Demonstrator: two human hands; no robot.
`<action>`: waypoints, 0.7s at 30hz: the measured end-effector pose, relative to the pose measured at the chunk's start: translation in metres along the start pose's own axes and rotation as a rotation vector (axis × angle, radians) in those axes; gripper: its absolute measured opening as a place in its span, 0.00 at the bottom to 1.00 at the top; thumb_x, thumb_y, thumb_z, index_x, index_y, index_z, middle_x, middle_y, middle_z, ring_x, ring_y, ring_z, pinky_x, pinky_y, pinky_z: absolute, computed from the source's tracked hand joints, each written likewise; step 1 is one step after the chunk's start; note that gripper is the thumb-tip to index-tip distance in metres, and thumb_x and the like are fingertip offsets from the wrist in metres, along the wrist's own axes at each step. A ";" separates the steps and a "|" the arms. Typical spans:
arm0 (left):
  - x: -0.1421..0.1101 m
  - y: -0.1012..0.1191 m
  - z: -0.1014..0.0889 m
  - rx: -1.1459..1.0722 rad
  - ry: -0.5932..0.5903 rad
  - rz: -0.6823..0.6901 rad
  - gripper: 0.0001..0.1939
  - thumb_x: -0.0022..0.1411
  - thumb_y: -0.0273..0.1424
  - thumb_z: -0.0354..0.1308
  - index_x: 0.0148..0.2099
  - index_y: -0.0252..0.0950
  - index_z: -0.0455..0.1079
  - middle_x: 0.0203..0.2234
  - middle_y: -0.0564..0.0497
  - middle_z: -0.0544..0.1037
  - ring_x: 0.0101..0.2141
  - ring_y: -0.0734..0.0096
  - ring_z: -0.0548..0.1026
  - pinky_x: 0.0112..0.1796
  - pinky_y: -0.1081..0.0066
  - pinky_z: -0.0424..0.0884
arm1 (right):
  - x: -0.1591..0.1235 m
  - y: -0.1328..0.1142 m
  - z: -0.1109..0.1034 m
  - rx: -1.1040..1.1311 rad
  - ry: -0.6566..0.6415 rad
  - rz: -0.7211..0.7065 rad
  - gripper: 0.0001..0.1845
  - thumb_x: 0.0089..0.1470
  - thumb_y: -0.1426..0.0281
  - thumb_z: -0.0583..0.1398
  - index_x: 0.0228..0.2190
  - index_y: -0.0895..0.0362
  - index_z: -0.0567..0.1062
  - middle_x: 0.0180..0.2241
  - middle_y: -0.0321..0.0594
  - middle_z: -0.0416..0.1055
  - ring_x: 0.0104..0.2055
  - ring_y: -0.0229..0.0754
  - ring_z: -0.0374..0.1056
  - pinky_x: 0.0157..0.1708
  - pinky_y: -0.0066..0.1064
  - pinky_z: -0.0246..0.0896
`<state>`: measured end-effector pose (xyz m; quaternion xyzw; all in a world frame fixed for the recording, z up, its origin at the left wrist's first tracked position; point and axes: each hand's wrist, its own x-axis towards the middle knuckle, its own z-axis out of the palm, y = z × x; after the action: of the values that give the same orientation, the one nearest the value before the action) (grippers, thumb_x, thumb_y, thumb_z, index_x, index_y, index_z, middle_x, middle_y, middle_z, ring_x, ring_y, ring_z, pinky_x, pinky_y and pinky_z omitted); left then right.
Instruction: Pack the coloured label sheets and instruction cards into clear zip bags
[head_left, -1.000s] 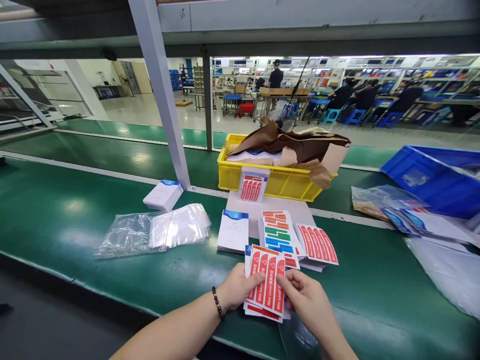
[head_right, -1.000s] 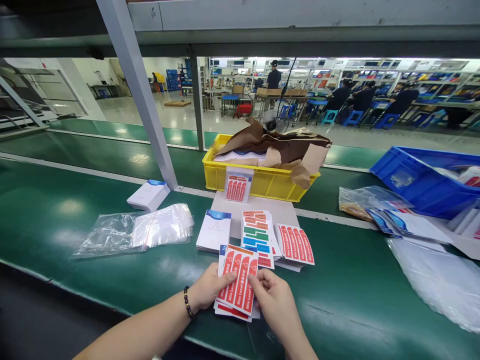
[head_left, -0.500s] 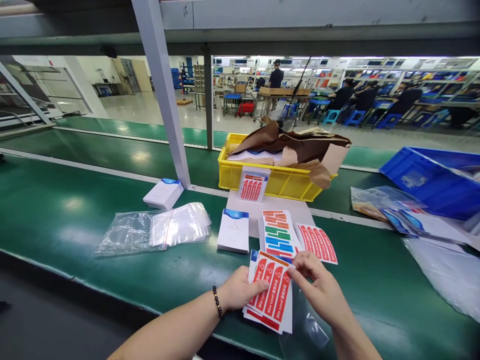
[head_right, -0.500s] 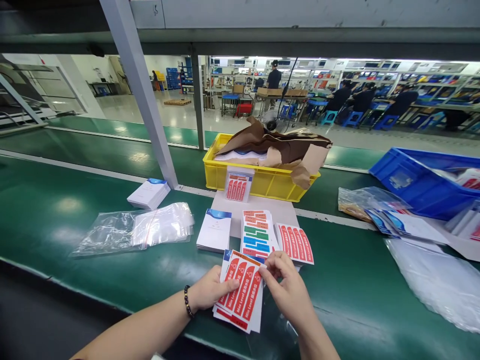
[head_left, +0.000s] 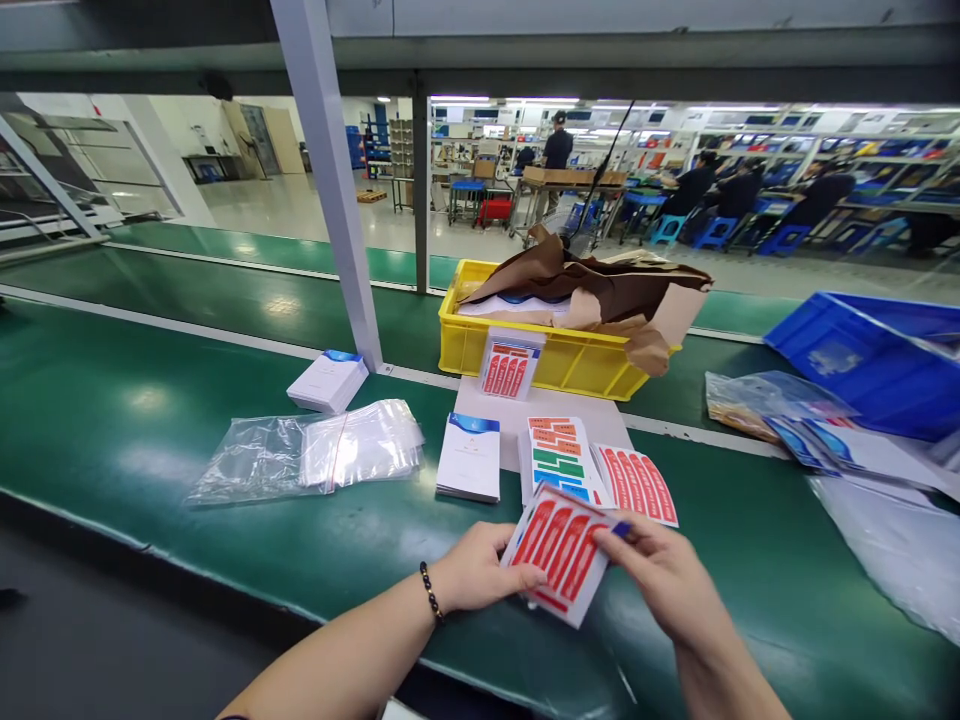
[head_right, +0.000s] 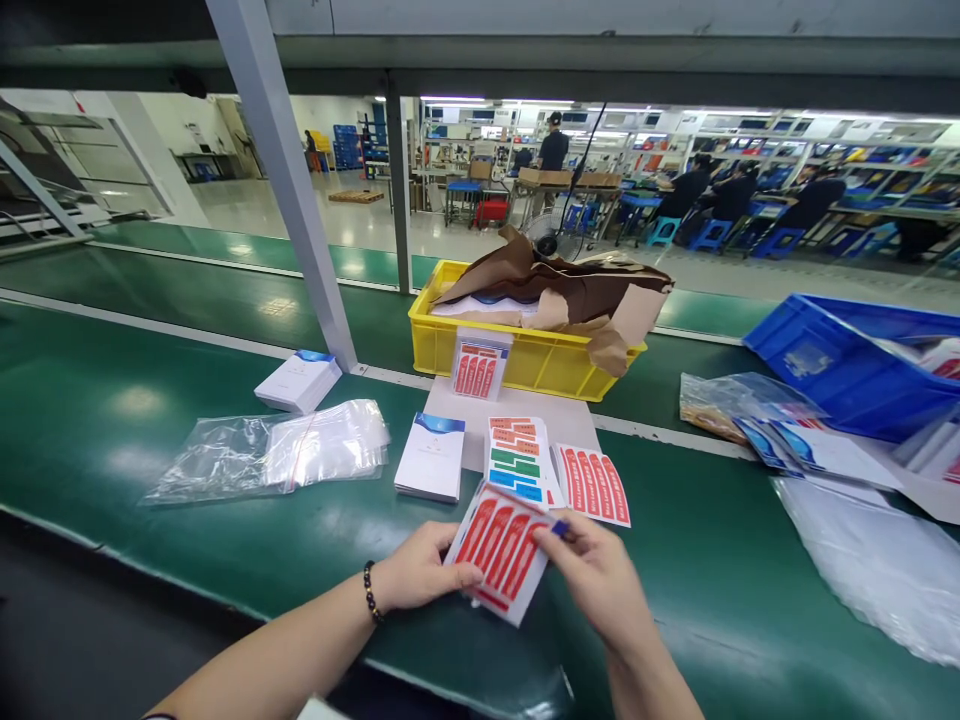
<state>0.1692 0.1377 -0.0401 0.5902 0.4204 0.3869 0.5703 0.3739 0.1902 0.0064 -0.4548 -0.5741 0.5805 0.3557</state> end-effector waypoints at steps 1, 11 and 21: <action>0.001 0.002 -0.002 0.140 0.055 0.043 0.16 0.52 0.38 0.56 0.38 0.31 0.71 0.30 0.47 0.75 0.31 0.68 0.70 0.33 0.71 0.65 | 0.004 -0.001 -0.004 0.043 0.157 -0.046 0.11 0.42 0.66 0.63 0.29 0.58 0.71 0.28 0.39 0.72 0.29 0.40 0.68 0.31 0.32 0.65; 0.004 0.007 -0.017 0.315 0.140 0.308 0.07 0.55 0.28 0.53 0.33 0.35 0.73 0.32 0.49 0.67 0.35 0.71 0.67 0.39 0.72 0.63 | 0.030 -0.001 -0.009 0.048 0.136 -0.058 0.16 0.40 0.63 0.64 0.32 0.58 0.71 0.25 0.39 0.72 0.26 0.41 0.68 0.25 0.32 0.67; 0.007 0.005 -0.011 0.117 0.215 0.255 0.05 0.52 0.29 0.57 0.30 0.34 0.73 0.35 0.48 0.65 0.36 0.70 0.66 0.39 0.71 0.64 | 0.015 0.008 0.004 -0.283 -0.157 -0.095 0.20 0.49 0.62 0.57 0.45 0.52 0.68 0.32 0.39 0.71 0.33 0.42 0.67 0.32 0.32 0.65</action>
<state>0.1614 0.1479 -0.0346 0.6262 0.4227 0.4916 0.4330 0.3663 0.2024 -0.0039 -0.4259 -0.6972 0.5101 0.2689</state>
